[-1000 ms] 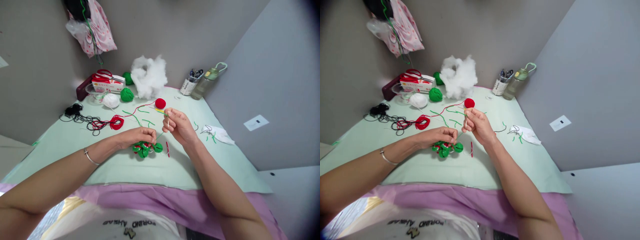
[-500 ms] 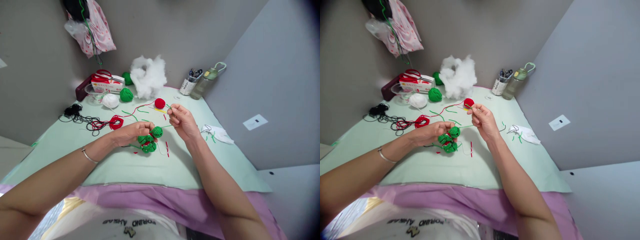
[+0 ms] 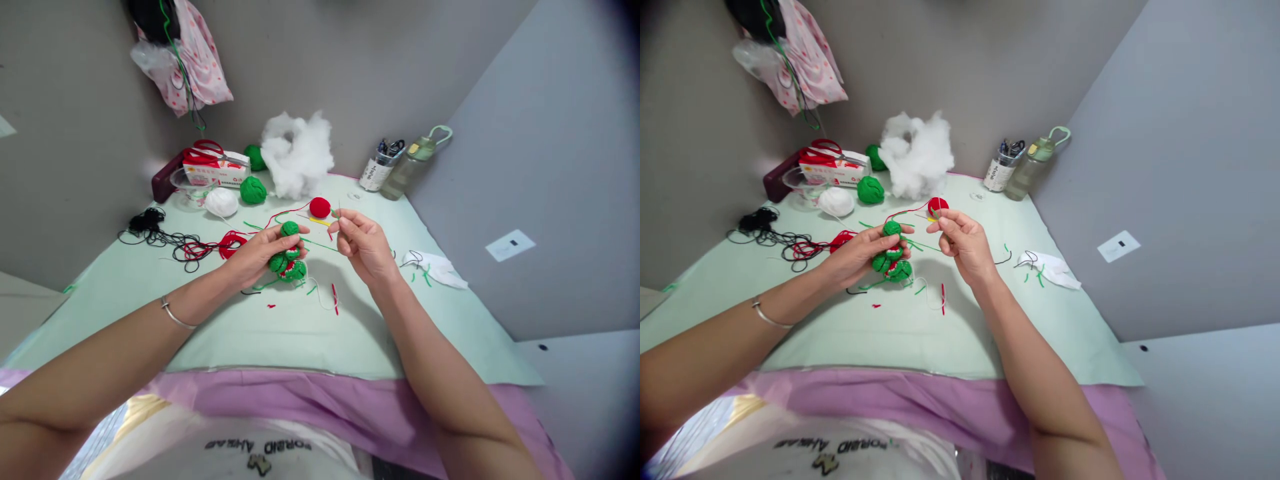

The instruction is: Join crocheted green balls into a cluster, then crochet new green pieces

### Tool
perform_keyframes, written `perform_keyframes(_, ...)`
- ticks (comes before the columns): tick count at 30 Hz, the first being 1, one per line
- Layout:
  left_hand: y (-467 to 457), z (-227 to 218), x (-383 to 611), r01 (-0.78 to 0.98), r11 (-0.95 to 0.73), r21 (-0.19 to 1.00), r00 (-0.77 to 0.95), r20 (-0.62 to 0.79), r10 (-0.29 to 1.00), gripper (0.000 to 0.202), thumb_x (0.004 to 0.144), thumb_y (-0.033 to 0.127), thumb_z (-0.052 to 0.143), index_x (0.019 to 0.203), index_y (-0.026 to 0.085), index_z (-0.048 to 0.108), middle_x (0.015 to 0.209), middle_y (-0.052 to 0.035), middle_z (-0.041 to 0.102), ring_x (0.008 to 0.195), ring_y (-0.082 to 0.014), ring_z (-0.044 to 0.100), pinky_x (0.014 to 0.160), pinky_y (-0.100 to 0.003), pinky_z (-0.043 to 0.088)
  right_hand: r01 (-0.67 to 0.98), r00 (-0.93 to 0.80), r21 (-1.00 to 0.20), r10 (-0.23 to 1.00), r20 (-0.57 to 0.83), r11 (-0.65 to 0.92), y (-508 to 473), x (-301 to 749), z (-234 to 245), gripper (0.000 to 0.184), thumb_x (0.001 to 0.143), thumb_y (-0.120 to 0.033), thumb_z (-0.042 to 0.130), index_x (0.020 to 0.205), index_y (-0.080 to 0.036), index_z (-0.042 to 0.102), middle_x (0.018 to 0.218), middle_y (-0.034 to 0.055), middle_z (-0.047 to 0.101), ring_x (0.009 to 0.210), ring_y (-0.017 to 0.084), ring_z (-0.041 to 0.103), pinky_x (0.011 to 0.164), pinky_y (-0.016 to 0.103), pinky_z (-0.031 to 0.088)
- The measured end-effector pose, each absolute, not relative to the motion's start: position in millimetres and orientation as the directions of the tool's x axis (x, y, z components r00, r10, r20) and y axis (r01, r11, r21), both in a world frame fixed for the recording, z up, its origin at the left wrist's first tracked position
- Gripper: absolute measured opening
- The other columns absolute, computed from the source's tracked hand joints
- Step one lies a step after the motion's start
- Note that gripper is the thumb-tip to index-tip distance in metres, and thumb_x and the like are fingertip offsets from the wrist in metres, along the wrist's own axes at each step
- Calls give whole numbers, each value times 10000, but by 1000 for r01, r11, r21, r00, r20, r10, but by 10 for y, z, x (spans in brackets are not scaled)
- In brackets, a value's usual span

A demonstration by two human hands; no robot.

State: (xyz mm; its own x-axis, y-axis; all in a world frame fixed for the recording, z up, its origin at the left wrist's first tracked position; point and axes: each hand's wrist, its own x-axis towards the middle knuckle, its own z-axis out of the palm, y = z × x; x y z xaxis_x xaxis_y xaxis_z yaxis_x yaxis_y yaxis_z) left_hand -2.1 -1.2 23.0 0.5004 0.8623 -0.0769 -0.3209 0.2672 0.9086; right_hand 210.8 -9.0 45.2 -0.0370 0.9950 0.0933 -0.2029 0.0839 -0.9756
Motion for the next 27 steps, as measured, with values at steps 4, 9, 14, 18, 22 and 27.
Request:
perform_keyframes(4, -5, 225, -27, -336, 297, 894, 492, -102, 865, 366, 848, 255, 756, 1191, 179, 653, 841, -48, 707, 778, -161, 692, 644, -235, 528, -196, -34, -976, 994, 105, 97, -115, 2077, 452, 320, 693, -423, 841, 827, -202, 652, 707, -15, 668, 459, 52, 382, 436, 239, 188)
perform_keyframes(9, 1, 242, -27, -352, 333, 875, 491, -130, 861, 280, 874, 335, 737, 1073, 152, 667, 841, -73, 709, 782, -188, 717, 646, -252, 553, -95, -21, -984, 988, 151, 149, -126, 2057, 399, 217, 722, -373, 833, 778, -201, 713, 612, -41, 530, 542, 85, 417, 462, 236, 287)
perform_keyframes(14, 31, 221, -26, -389, 335, 858, 482, -120, 868, 223, 924, 343, 676, 959, 122, 676, 872, -88, 704, 769, -191, 715, 633, -266, 580, 109, -139, -954, 954, 265, 281, -171, 2021, 364, 117, 817, -326, 753, 855, -217, 773, 821, 9, 682, 643, 119, 523, 608, 292, 429)
perform_keyframes(18, 36, 233, -18, -411, 353, 840, 471, -136, 872, 202, 968, 300, 607, 926, 115, 675, 850, -79, 696, 748, -174, 710, 641, -262, 600, 327, -221, -841, 900, 375, 431, -215, 1995, 355, 137, 899, -259, 667, 932, -227, 795, 832, 17, 680, 741, 140, 547, 692, 307, 412)
perform_keyframes(22, 34, 251, -18, -405, 346, 846, 481, -124, 868, 232, 994, 286, 557, 908, 111, 684, 827, -75, 694, 731, -168, 706, 626, -252, 604, 418, -245, -794, 896, 369, 441, -224, 1998, 337, 165, 924, -244, 640, 971, -206, 794, 792, 17, 653, 705, 136, 528, 677, 306, 393)
perform_keyframes(27, 42, 231, -31, -396, 327, 858, 487, -105, 867, 255, 1003, 289, 539, 904, 113, 694, 833, -75, 697, 744, -163, 711, 651, -242, 607, 433, -252, -780, 891, 377, 452, -232, 1997, 338, 157, 926, -245, 642, 956, -209, 791, 783, 16, 651, 708, 140, 540, 675, 305, 399)
